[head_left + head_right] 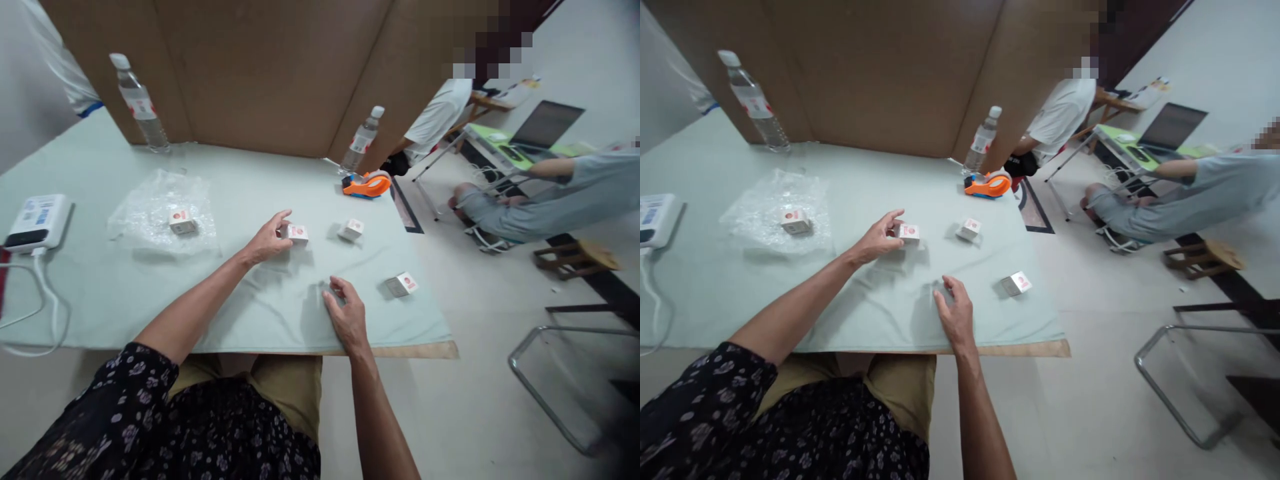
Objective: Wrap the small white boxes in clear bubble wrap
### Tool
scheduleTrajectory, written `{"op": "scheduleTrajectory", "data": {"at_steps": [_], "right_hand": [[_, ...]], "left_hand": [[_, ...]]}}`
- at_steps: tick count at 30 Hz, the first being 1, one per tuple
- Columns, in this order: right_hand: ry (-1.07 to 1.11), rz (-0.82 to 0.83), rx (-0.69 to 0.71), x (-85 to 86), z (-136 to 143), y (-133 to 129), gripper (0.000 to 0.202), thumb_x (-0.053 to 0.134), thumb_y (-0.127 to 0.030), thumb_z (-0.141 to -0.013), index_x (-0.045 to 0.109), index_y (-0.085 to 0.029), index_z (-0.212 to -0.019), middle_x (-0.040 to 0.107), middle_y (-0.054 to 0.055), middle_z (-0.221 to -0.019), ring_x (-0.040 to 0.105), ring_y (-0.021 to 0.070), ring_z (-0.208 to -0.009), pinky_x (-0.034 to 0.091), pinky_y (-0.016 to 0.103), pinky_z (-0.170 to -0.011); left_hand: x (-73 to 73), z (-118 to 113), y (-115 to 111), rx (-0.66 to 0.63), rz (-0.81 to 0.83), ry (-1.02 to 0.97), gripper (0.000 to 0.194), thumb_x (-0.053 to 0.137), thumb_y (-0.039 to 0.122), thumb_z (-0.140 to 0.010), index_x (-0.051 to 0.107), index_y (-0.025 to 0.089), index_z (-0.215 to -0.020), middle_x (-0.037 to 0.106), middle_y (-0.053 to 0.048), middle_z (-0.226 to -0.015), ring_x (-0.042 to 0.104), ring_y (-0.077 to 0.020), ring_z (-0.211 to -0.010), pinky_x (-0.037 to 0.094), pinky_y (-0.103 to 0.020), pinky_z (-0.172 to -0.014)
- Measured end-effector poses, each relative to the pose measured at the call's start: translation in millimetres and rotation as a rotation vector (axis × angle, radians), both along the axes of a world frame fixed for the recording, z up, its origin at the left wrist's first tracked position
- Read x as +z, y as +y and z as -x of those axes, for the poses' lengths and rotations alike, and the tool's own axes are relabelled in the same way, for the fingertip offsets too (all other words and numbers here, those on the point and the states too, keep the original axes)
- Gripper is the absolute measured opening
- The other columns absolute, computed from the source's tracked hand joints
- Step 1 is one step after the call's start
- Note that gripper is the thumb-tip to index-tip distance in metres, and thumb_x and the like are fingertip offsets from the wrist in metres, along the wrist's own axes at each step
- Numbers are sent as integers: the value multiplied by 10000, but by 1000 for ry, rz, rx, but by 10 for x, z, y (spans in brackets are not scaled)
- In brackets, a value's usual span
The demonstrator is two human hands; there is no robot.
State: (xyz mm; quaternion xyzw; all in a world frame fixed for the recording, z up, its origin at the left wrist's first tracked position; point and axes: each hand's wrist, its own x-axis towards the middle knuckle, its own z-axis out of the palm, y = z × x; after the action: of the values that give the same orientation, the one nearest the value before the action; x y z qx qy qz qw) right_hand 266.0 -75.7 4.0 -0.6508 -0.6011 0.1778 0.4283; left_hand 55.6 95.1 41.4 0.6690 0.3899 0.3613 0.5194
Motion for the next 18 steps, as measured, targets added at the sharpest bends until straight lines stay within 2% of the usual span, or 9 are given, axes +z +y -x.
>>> {"op": "scheduleTrajectory", "data": {"at_steps": [5, 9, 13, 18], "right_hand": [[-96, -67, -7, -141, -5, -99, 264, 581, -274, -887, 666, -231, -1133, 697, 111, -1197, 631, 263, -1153, 501, 501, -1033], [-95, -59, -12, -119, -14, -117, 259, 564, -247, -911, 663, -239, -1150, 704, 109, -1189, 644, 260, -1140, 521, 498, -1008], [-99, -48, 1, -97, -35, -140, 248, 564, -241, -918, 668, -260, -1142, 706, 97, -1195, 644, 261, -1154, 524, 496, -1000], [-77, -44, 4, -112, -33, -145, 231, 562, -245, -925, 669, -254, -1129, 707, 98, -1195, 643, 258, -1159, 514, 486, -1007]], "left_hand": [[-87, -638, 551, -72, -48, 26, 918, 603, 210, -603, 366, 59, -1477, 573, -160, -1295, 587, -222, -1044, 462, -345, -929], [-259, -973, 792, -118, -75, 32, 894, 614, 209, -605, 392, 69, -1460, 587, -140, -1270, 588, -204, -1010, 468, -328, -920], [-364, -1140, 876, -150, -93, 35, 872, 623, 203, -626, 397, 80, -1459, 576, -143, -1306, 596, -203, -1031, 470, -332, -951], [-392, -1194, 886, -180, -91, 38, 860, 600, 173, -650, 377, 65, -1473, 535, -184, -1393, 573, -252, -1177, 441, -384, -1047]]}}
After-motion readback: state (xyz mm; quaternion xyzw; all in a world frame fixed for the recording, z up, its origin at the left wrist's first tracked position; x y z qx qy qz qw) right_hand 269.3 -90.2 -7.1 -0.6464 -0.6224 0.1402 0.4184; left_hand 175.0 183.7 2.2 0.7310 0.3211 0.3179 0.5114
